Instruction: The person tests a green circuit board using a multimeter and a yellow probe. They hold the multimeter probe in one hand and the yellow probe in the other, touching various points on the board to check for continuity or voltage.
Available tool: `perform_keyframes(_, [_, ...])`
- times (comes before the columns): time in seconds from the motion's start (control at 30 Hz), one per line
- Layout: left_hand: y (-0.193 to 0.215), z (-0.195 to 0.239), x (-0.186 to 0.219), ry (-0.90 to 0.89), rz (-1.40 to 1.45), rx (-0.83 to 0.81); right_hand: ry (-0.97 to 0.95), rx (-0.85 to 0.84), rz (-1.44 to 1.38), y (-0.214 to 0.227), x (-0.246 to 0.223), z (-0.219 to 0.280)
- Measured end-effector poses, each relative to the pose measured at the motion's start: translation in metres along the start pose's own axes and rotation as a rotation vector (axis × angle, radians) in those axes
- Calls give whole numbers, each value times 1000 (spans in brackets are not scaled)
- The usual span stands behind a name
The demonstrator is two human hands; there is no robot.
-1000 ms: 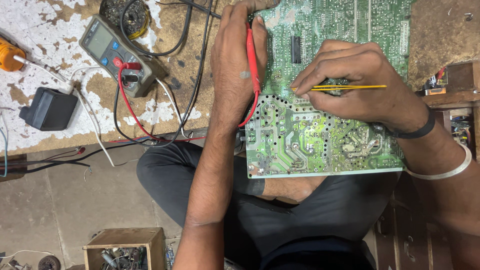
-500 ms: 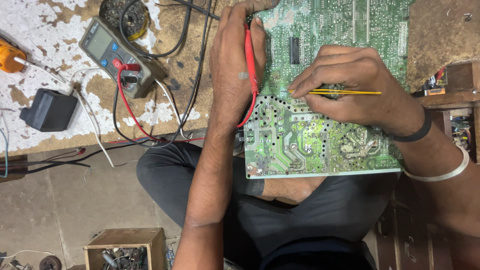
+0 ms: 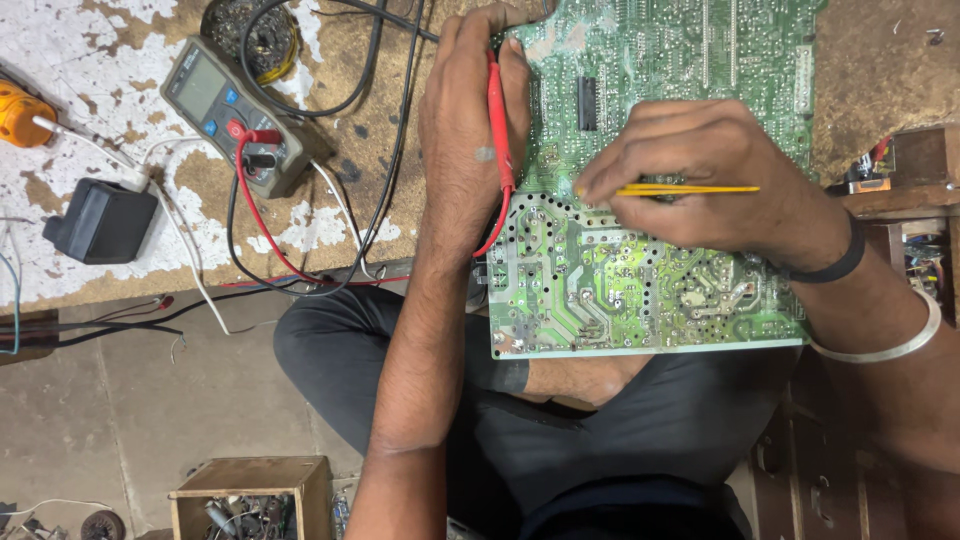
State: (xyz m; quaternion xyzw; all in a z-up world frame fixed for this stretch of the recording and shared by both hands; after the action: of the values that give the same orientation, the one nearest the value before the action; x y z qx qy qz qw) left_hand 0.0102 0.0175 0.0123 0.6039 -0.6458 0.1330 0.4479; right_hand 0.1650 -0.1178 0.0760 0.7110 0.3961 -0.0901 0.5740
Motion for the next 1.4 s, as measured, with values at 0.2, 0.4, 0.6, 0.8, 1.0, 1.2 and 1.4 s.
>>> perform_keyframes(0.2, [-1, 1, 0, 0, 24, -13, -34, -2, -13, -2, 2, 3])
perform_keyframes(0.4, [2, 5, 1, -21, 27, 12, -36, 6, -3, -3, 1, 2])
perform_keyframes(0.6, [0, 2, 0, -8, 28, 10, -29, 17, -5, 0, 3, 2])
perform_keyframes(0.8, [-1, 3, -1, -11, 20, 7, -24, -4, -12, 0, 2, 2])
perform_keyframes(1.0, [-2, 3, -3, 18, -7, 7, -32, -6, -24, 0, 0, 0])
perform_keyframes(1.2, [-2, 2, 0, 22, 5, 7, -34, 4, -56, 2, -2, 1])
perform_keyframes(1.4, [4, -2, 7, 59, 13, -16, -63, 21, -11, 4, -6, 0])
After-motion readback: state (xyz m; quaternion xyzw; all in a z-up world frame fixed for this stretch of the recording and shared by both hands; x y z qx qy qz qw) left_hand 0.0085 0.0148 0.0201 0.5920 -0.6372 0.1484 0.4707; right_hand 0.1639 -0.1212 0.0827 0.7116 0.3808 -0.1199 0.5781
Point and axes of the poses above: each hand's wrist, its own z-axis away from the middle knuckle, its own y-axis out of the back of the hand, x = y × z, the point moved 2 cm from there along -z, towards the middle knuckle, and after that the axes turned 1 degree about z, right-handed, at the moved point
